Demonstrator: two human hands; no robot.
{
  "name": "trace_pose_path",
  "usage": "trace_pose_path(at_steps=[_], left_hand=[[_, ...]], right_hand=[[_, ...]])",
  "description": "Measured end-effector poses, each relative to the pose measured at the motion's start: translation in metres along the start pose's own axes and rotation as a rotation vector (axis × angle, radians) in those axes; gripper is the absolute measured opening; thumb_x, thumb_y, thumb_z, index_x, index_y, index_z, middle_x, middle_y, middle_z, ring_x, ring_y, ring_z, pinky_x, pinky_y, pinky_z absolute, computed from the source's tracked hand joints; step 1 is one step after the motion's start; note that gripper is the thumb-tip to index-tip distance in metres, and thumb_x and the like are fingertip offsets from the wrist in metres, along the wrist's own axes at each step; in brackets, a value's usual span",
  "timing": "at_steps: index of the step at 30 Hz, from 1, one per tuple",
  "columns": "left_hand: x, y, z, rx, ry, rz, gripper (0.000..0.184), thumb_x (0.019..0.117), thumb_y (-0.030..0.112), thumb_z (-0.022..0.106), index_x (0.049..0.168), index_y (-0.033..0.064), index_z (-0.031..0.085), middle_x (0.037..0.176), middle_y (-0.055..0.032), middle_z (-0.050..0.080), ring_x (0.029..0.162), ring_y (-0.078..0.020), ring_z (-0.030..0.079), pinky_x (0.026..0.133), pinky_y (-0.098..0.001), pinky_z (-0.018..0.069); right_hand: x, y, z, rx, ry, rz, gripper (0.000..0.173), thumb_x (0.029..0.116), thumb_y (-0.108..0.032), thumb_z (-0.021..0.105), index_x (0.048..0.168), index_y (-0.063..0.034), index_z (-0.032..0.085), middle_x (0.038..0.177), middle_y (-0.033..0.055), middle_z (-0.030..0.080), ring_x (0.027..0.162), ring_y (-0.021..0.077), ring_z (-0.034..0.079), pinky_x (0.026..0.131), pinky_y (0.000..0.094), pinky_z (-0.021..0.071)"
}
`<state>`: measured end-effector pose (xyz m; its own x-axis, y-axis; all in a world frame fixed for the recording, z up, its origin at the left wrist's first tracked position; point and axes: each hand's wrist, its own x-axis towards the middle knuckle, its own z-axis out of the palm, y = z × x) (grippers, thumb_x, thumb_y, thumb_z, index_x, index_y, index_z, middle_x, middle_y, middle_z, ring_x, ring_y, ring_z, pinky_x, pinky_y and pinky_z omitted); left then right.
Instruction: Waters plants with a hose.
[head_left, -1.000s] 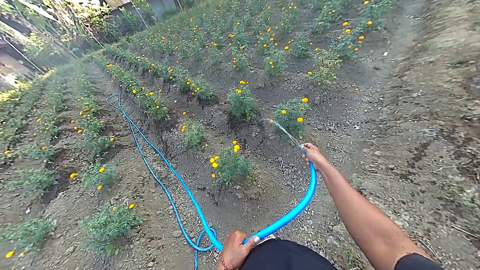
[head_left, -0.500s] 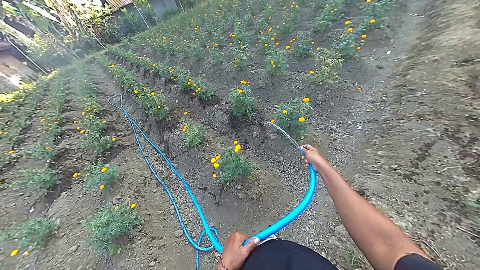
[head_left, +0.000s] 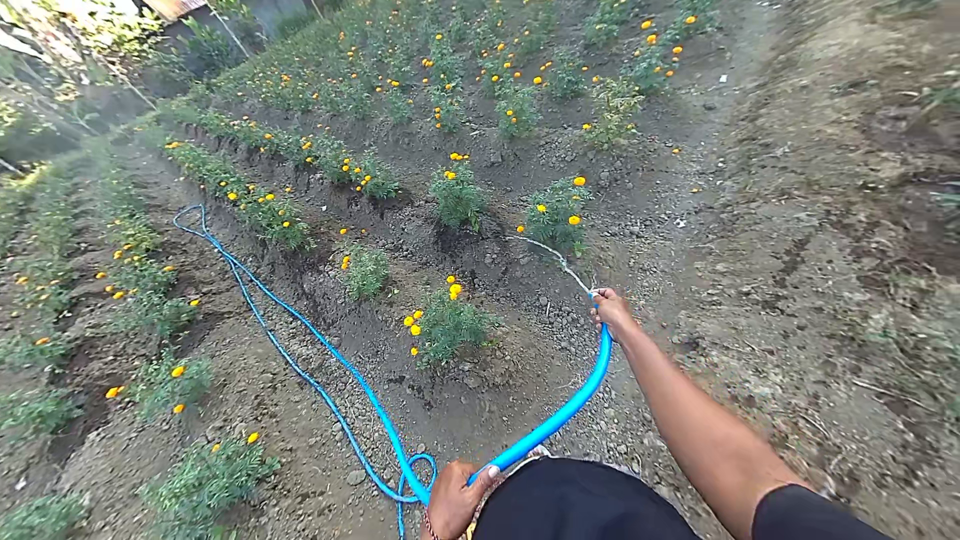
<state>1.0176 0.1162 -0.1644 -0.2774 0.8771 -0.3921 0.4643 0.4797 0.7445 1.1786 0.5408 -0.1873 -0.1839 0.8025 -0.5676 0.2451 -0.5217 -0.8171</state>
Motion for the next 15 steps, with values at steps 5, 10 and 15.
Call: trace_pose_path(at_steps=[5,10,15], left_hand=[[0.000,-0.005,-0.008,0.012,-0.020,0.011,0.067,0.0977,0.065,0.046,0.056,0.0123,0.049,0.052,0.0036,0.041,0.050,-0.0135,0.045,0.053,-0.0400,0.0402],[0.000,-0.011,-0.008,0.004,-0.039,0.027,0.067,0.0980,0.064,0.047,0.054,0.0133,0.046,0.051,0.0044,0.040,0.049,-0.0127,0.044,0.051,-0.0387,0.0390],[-0.001,-0.014,-0.008,0.007,-0.040,0.025,0.068,0.0977,0.065,0.047,0.054,0.0132,0.047,0.050,0.0045,0.040,0.049,-0.0118,0.044,0.052,-0.0377,0.0395]], right_hand=[[0.000,0.032,-0.012,0.064,0.068,0.015,0.027,0.1129,-0.021,0.039,0.134,-0.0063,0.048,0.077,0.0026,0.043,0.048,0.0092,0.039,0.045,0.0254,0.0383],[-0.004,0.038,-0.017,0.078,0.075,0.040,0.026,0.1131,-0.022,0.038,0.133,-0.0076,0.048,0.075,0.0017,0.042,0.047,0.0091,0.038,0.045,0.0252,0.0380],[-0.006,0.040,-0.017,0.082,0.074,0.055,0.025,0.1130,-0.022,0.039,0.132,-0.0083,0.048,0.075,0.0020,0.042,0.047,0.0092,0.038,0.044,0.0249,0.0375]])
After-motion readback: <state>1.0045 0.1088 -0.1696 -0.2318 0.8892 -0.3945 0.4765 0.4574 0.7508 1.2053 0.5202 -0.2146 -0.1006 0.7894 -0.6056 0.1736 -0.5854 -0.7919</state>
